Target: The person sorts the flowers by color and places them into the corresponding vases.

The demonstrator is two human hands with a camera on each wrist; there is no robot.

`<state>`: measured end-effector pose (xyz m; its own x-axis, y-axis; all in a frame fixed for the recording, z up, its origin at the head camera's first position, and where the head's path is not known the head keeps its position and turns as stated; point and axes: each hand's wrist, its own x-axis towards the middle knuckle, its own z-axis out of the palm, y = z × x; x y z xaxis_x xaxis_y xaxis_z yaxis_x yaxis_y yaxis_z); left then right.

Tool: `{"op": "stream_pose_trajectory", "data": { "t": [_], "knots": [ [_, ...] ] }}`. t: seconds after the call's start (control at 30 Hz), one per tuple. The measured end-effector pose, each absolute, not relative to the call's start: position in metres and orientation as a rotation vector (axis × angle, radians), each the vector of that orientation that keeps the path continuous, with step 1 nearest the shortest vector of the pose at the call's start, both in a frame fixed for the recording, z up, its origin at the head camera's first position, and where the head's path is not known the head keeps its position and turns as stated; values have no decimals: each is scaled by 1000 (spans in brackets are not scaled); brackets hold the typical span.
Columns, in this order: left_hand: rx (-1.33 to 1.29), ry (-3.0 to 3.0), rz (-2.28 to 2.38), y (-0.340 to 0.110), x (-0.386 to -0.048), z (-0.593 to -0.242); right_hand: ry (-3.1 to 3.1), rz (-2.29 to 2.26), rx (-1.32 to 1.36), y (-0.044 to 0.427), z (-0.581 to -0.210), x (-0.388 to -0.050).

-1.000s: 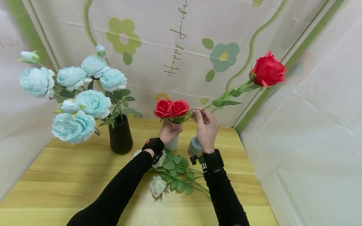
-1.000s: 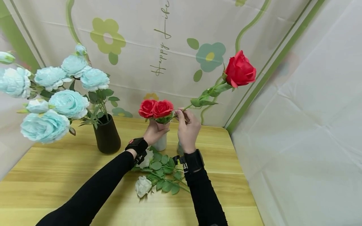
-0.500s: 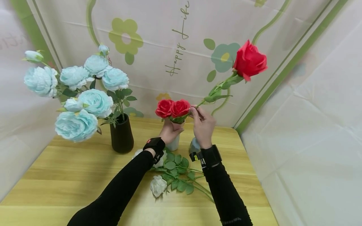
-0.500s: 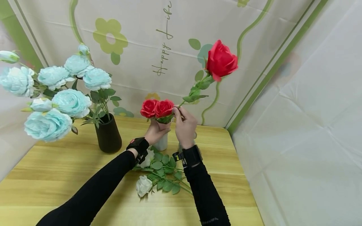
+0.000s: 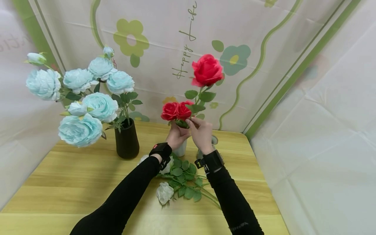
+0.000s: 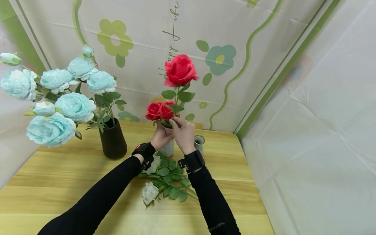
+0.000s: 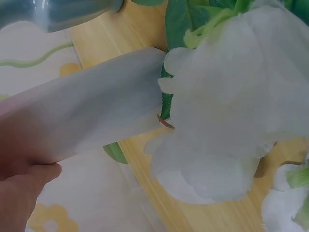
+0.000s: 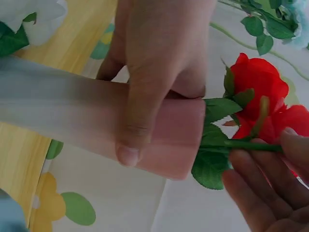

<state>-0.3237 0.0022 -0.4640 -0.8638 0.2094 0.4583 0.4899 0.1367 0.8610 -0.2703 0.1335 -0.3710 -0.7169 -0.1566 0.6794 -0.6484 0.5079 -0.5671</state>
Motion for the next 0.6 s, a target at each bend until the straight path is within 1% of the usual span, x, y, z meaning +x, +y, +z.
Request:
{"op": "stream_pose_trajectory", "data": {
  "t": [0.33, 0.6],
  "knots": [
    [-759, -2162, -1768, 2, -321, -462, -2270, 910, 733, 133, -379, -282],
    [-794, -2097, -1780, 0, -297, -433, -2452, 885, 658, 131, -378, -286]
  ]
}}
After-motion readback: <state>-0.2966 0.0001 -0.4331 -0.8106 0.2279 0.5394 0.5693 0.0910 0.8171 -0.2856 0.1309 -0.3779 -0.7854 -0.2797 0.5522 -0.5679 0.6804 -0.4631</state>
